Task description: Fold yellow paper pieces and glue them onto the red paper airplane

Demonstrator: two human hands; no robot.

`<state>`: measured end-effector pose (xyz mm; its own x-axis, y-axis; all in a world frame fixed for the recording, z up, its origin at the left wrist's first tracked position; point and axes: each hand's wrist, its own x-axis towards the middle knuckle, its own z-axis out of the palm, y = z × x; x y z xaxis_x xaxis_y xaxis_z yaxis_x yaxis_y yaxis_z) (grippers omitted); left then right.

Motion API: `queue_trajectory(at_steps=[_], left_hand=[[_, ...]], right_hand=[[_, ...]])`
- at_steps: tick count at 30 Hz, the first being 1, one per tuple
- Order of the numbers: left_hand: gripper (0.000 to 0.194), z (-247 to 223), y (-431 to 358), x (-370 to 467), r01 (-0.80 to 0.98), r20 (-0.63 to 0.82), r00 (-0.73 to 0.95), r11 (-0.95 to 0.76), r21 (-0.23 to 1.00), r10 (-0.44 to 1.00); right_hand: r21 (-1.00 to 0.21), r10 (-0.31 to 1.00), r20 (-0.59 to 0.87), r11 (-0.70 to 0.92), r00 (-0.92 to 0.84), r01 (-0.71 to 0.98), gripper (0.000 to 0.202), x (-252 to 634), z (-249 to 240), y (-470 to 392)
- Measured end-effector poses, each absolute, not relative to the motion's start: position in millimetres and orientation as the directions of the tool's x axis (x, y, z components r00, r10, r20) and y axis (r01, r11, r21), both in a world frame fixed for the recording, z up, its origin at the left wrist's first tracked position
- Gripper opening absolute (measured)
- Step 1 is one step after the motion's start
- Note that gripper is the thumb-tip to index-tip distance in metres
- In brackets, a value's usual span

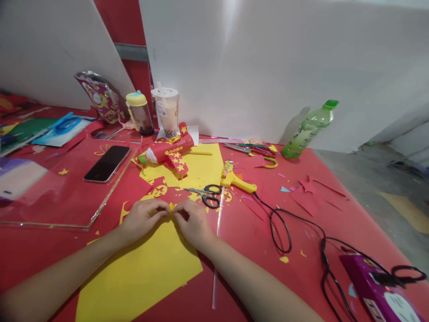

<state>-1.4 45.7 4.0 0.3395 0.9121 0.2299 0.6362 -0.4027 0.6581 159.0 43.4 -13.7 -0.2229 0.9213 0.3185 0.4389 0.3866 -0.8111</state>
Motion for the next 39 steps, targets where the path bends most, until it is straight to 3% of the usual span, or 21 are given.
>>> queue_trajectory(at_steps=[9, 18, 24, 29, 35, 39], left_hand=[[0.009, 5, 45, -1, 0.630, 0.263, 0.403, -0.474, 0.616, 0.877], [0.013, 8, 51, -8, 0.554, 0.262, 0.414, -0.470, 0.687, 0.872], [0.018, 9, 52, -12, 0.457, 0.265, 0.530, -0.534, 0.711, 0.806], [0.017, 11, 51, -13, 0.349, 0.257, 0.552, -0.500, 0.793, 0.793], [0.005, 9, 56, -15, 0.409, 0.226, 0.456, -0.429, 0.805, 0.861], [0.007, 9, 59, -16, 0.413, 0.212, 0.420, -0.394, 0.821, 0.882]], right_hand=[[-0.766, 0.894, 0.368, 0.447, -0.254, 0.463, 0.011, 159, -13, 41], [-0.882, 0.949, 0.231, 0.298, -0.216, 0.366, 0.015, 161, -10, 43], [-0.879, 0.917, 0.304, 0.374, -0.258, 0.296, 0.031, 161, -15, 44], [-0.863, 0.905, 0.360, 0.416, -0.228, 0.288, 0.021, 161, -11, 42], [-0.880, 0.930, 0.340, 0.368, -0.140, 0.301, 0.012, 161, -7, 41], [-0.894, 0.933, 0.332, 0.359, -0.140, 0.267, 0.006, 160, -8, 41]])
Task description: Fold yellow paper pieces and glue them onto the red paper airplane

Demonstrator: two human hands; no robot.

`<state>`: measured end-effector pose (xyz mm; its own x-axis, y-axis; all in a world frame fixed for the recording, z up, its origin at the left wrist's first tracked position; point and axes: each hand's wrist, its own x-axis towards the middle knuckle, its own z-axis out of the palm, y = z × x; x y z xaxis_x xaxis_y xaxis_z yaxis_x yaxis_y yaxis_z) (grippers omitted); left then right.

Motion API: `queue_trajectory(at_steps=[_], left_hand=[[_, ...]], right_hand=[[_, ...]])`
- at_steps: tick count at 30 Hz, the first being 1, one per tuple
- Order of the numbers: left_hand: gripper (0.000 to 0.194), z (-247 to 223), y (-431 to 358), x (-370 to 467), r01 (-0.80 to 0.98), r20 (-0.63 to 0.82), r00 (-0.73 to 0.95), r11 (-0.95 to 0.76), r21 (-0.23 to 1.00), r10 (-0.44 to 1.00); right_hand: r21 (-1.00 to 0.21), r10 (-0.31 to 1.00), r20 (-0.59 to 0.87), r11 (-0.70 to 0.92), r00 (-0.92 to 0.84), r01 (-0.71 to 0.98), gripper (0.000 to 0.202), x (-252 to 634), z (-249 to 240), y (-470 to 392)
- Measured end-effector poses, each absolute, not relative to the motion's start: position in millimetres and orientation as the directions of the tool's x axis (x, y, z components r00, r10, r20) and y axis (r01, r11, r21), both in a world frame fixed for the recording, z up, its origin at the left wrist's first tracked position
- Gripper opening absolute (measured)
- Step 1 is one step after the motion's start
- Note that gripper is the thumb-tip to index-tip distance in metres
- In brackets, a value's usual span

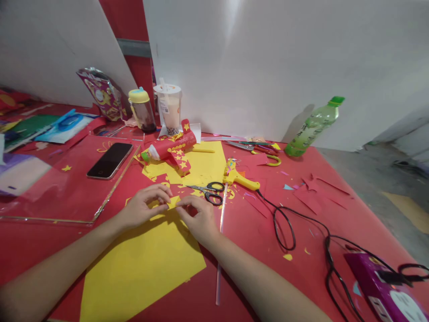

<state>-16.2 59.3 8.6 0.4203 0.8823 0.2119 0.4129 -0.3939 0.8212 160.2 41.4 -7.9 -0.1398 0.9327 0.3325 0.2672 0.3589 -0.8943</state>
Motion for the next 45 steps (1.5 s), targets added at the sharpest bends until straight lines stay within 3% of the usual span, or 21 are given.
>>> queue_trajectory(at_steps=[6, 17, 30, 37, 45], left_hand=[[0.007, 9, 56, -15, 0.477, 0.141, 0.418, -0.349, 0.807, 0.897], [0.011, 7, 52, -12, 0.538, 0.234, 0.434, -0.458, 0.707, 0.870], [0.010, 11, 47, -7, 0.581, 0.124, 0.394, -0.352, 0.734, 0.911], [0.010, 12, 47, -6, 0.602, 0.079, 0.400, -0.326, 0.729, 0.913], [0.012, 9, 48, -5, 0.523, 0.012, 0.262, -0.153, 0.839, 0.965]], right_hand=[[-0.874, 0.918, 0.367, 0.396, -0.154, 0.281, 0.008, 161, -8, 42], [-0.857, 0.924, 0.330, 0.380, -0.194, 0.348, 0.009, 160, -10, 40], [-0.742, 0.870, 0.427, 0.493, -0.247, 0.453, 0.012, 159, -16, 40], [-0.715, 0.878, 0.415, 0.476, -0.237, 0.512, 0.011, 158, -16, 39], [-0.718, 0.889, 0.401, 0.455, -0.221, 0.527, 0.009, 158, -14, 37]])
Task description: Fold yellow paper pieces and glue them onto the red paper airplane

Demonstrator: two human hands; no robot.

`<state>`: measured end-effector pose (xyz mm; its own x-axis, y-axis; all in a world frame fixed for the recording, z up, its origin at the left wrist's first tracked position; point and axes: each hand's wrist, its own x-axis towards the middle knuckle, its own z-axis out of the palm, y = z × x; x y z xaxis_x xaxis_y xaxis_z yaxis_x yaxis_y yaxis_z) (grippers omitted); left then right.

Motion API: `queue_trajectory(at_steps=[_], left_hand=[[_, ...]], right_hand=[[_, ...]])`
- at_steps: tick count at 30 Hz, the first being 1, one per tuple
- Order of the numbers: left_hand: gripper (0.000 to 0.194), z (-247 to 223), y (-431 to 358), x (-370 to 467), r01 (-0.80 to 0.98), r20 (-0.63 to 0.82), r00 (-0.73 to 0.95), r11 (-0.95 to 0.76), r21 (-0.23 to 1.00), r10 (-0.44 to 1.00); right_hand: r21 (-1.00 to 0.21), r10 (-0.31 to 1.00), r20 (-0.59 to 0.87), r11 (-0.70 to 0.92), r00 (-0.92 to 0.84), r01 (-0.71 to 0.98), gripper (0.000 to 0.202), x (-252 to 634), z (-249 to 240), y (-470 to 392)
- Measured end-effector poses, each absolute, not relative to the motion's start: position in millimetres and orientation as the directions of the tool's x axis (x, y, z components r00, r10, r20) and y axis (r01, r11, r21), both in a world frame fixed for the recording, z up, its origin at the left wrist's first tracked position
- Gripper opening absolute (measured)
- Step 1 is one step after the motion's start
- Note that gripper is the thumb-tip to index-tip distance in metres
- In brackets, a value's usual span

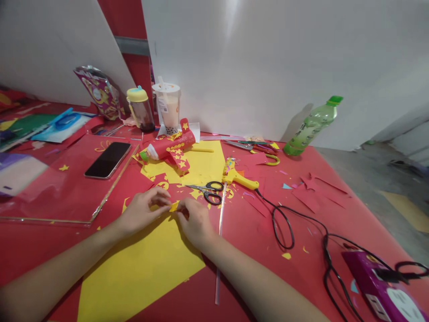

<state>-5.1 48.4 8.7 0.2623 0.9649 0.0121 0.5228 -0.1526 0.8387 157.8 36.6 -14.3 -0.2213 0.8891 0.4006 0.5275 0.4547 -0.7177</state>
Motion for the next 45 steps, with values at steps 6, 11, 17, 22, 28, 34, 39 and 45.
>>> queue_trajectory(at_steps=[6, 11, 17, 22, 28, 34, 39, 45], left_hand=[[0.015, 9, 47, -4, 0.497, -0.028, 0.262, -0.109, 0.861, 0.965], [0.019, 9, 46, -3, 0.500, -0.026, 0.299, -0.133, 0.856, 0.954], [0.022, 12, 46, -3, 0.472, -0.073, 0.317, -0.091, 0.877, 0.946], [0.035, 13, 45, -2, 0.484, -0.020, 0.361, -0.169, 0.858, 0.932], [0.012, 10, 44, -2, 0.512, 0.043, 0.310, -0.205, 0.834, 0.950], [0.003, 13, 46, -3, 0.535, 0.048, 0.320, -0.223, 0.815, 0.946], [0.006, 10, 47, -4, 0.604, 0.038, 0.366, -0.268, 0.750, 0.930], [0.014, 10, 47, -2, 0.667, 0.078, 0.418, -0.364, 0.650, 0.905]], right_hand=[[-0.730, 0.911, 0.357, 0.410, -0.206, 0.546, 0.014, 157, -15, 36], [-0.760, 0.906, 0.336, 0.423, -0.258, 0.493, 0.021, 157, -17, 38], [-0.690, 0.880, 0.375, 0.475, -0.292, 0.546, 0.007, 159, -19, 39], [-0.670, 0.885, 0.387, 0.463, -0.260, 0.581, 0.007, 159, -19, 40], [-0.661, 0.896, 0.362, 0.441, -0.257, 0.607, 0.006, 158, -17, 42], [-0.739, 0.937, 0.273, 0.350, -0.219, 0.575, 0.008, 159, -13, 43], [-0.800, 0.956, 0.219, 0.290, -0.194, 0.525, 0.009, 160, -10, 44], [-0.820, 0.952, 0.233, 0.302, -0.198, 0.485, 0.009, 160, -8, 44]])
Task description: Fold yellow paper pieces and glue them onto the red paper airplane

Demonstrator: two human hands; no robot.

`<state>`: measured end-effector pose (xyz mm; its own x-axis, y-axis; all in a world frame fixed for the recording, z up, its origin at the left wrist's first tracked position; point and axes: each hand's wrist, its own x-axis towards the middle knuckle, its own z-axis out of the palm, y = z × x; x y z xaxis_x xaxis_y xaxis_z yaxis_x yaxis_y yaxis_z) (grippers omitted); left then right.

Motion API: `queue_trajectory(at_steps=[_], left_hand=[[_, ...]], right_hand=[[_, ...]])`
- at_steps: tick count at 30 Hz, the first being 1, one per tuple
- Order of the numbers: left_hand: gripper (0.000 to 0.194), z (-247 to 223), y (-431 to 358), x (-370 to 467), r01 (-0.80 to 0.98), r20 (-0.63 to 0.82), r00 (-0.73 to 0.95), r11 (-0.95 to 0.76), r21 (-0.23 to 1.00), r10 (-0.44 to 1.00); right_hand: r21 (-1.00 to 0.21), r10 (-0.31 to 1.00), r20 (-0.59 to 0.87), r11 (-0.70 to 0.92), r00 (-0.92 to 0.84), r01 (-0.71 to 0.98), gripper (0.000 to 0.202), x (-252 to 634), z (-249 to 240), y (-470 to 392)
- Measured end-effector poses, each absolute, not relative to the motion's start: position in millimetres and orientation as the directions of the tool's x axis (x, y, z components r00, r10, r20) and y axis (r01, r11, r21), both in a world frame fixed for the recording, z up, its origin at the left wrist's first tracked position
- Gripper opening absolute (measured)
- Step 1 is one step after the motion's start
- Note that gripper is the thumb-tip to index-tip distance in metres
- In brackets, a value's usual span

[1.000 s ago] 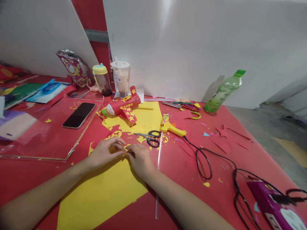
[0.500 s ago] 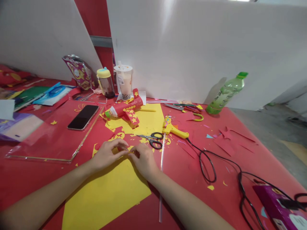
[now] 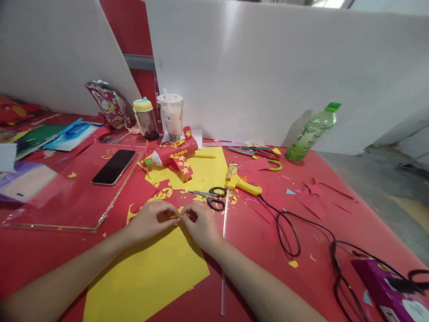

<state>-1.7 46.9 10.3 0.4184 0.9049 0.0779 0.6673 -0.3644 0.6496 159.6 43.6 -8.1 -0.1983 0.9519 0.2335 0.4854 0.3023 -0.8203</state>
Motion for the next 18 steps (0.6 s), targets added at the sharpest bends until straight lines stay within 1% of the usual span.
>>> queue_trajectory(at_steps=[2, 4, 8, 10, 15, 18], left_hand=[[0.015, 12.0, 47.2, -0.8, 0.670, 0.084, 0.419, -0.371, 0.643, 0.904], [0.014, 13.4, 47.5, -0.4, 0.659, 0.075, 0.404, -0.347, 0.667, 0.912], [0.012, 14.8, 46.8, -0.4, 0.587, -0.001, 0.326, -0.201, 0.785, 0.945], [0.012, 14.7, 45.4, -0.2, 0.557, -0.020, 0.306, -0.162, 0.815, 0.952], [0.016, 14.4, 42.4, 0.7, 0.578, 0.014, 0.338, -0.219, 0.786, 0.941], [0.018, 14.7, 42.2, 0.7, 0.600, 0.025, 0.370, -0.259, 0.756, 0.929]], right_hand=[[-0.821, 0.949, 0.250, 0.312, -0.191, 0.479, 0.008, 159.8, -8.7, 43.5], [-0.816, 0.944, 0.267, 0.327, -0.191, 0.476, 0.008, 160.0, -9.2, 43.4], [-0.806, 0.933, 0.292, 0.358, -0.208, 0.471, 0.007, 160.6, -9.1, 43.0], [-0.806, 0.931, 0.295, 0.363, -0.215, 0.468, 0.006, 161.0, -8.7, 42.8], [-0.798, 0.922, 0.309, 0.385, -0.233, 0.464, 0.009, 161.5, -7.6, 41.8], [-0.773, 0.906, 0.333, 0.421, -0.261, 0.474, 0.010, 160.9, -7.8, 41.0]])
